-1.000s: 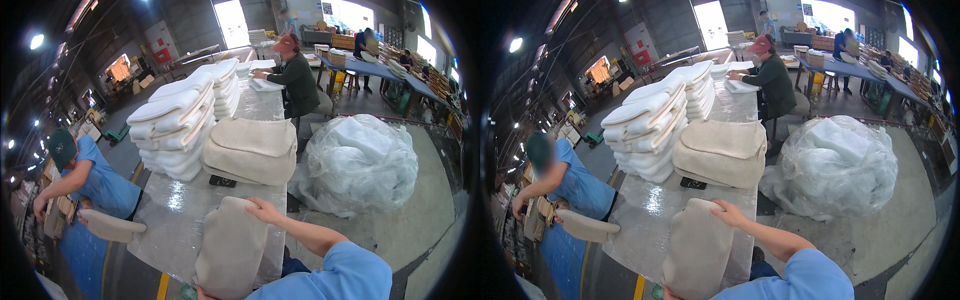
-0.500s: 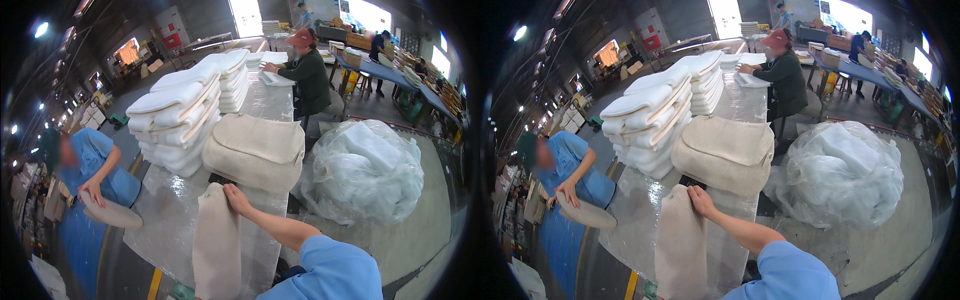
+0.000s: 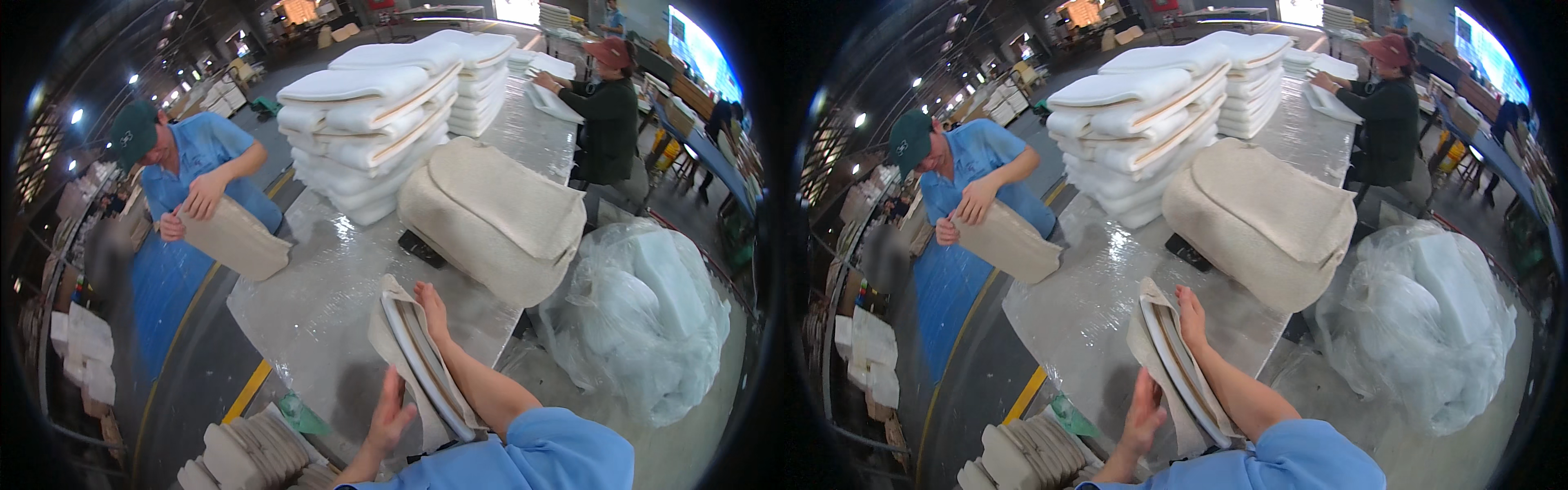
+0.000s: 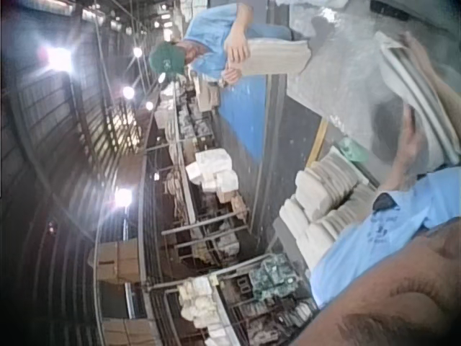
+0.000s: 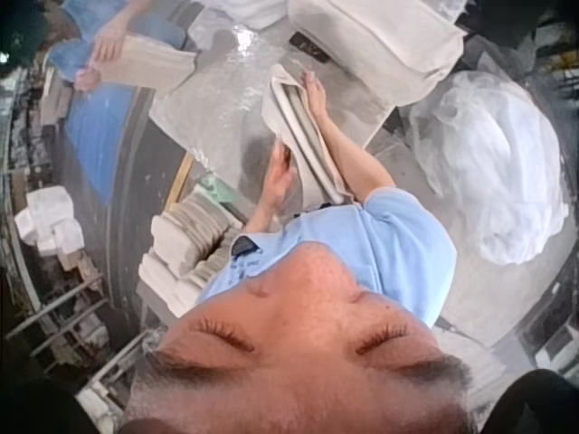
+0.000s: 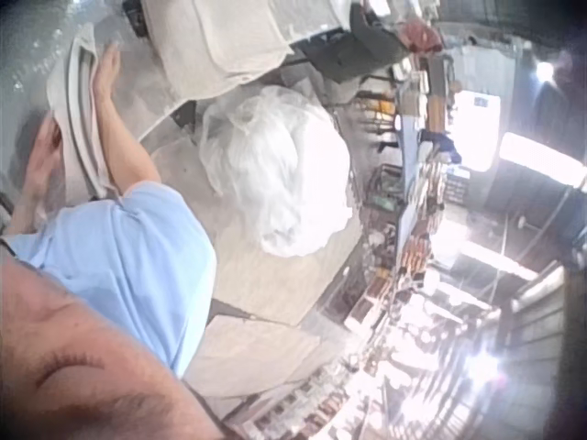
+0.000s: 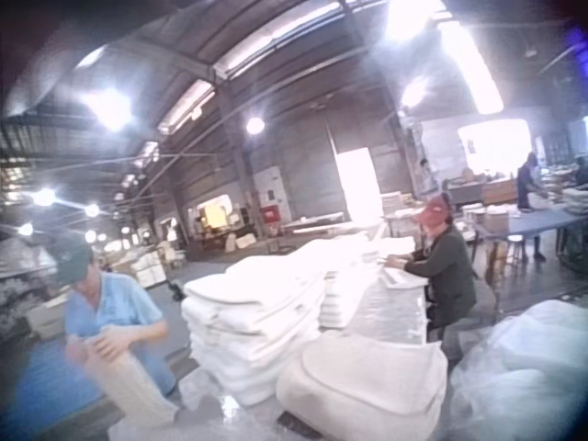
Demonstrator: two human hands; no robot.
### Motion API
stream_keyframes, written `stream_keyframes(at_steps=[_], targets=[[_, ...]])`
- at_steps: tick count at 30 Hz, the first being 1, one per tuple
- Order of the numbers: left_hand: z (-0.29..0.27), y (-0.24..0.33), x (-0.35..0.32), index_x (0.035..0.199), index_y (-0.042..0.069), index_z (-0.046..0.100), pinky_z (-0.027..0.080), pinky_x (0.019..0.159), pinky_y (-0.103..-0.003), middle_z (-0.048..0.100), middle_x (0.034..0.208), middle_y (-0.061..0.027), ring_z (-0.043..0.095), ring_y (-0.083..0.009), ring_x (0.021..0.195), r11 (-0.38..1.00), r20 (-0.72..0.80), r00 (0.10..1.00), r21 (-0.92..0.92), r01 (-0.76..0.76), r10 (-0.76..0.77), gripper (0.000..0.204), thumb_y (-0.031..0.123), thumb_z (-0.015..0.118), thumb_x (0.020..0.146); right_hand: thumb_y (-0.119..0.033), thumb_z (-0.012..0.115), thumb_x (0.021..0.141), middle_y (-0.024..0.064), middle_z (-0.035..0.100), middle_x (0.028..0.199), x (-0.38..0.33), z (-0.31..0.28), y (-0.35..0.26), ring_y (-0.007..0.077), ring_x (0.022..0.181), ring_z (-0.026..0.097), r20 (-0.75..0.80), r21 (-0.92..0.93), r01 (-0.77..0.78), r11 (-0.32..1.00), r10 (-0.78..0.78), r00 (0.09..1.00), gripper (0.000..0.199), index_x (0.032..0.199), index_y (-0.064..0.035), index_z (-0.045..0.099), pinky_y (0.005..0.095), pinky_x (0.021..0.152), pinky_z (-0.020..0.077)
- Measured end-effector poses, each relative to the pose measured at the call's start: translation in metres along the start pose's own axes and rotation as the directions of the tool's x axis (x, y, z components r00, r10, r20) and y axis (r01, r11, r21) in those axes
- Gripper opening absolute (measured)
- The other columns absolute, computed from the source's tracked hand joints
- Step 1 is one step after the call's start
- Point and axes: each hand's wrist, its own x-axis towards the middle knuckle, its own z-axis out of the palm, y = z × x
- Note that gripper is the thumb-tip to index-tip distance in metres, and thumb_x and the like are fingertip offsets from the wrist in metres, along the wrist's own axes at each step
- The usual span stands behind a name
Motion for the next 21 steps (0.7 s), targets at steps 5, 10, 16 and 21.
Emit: stream_keyframes(at_steps=[5,10,16,21], targets=[[-0.026,-0.006,0.086,0.173,0.008,-0.012,0.024,0.131,-0.04,0.018,0.18,-0.0207,0.026,-0.0296,0.163,0.907,-0.348,0.916,-0.419,0.038,-0.199,0.091,0.006,0.052,0.108,-0.049,0.048,0.116,0.0195,0.062,0.149,-0.014,0.0,0.002,0.0275,0.141,0.054,0.176,-0.106,0.148,0.983,-0.128,0.976,0.061,0.147,0.0016,0.061,0.0404,0.121,0.0382],[-0.056,-0.013,0.156,0.174,0.009,-0.006,0.032,0.128,-0.039,0.025,0.178,-0.0185,0.034,-0.0296,0.16,0.956,-0.422,0.895,-0.294,0.019,-0.147,0.09,-0.001,0.049,0.104,-0.043,0.05,0.116,0.016,0.064,0.144,-0.015,0.012,-0.001,0.0242,0.135,0.056,0.156,-0.092,0.164,0.982,-0.148,0.977,0.054,0.146,0.0009,0.062,0.0382,0.119,0.0398],[-0.083,-0.03,0.188,0.164,0.002,0.039,0.04,0.123,-0.038,0.047,0.166,-0.0151,0.048,-0.0279,0.151,0.996,-0.492,0.866,-0.008,0.091,-0.083,0.068,-0.005,0.052,0.098,-0.027,0.055,0.115,0.0116,0.067,0.138,-0.02,0.033,0.011,0.0195,0.133,0.057,0.164,-0.203,0.205,0.957,-0.174,0.971,0.039,0.143,-0.0005,0.063,0.0335,0.113,0.044],[-0.096,-0.037,0.196,0.14,0.003,0.069,0.044,0.118,-0.036,0.063,0.147,-0.0141,0.057,-0.0275,0.14,0.921,-0.487,0.873,0.346,0.176,0.016,0.049,-0.005,0.061,0.092,-0.024,0.058,0.112,0.0103,0.064,0.141,-0.027,0.028,0.007,0.0178,0.134,0.056,0.247,-0.241,0.266,0.933,-0.206,0.947,0.045,0.151,-0.0019,0.057,0.033,0.113,0.0439]])
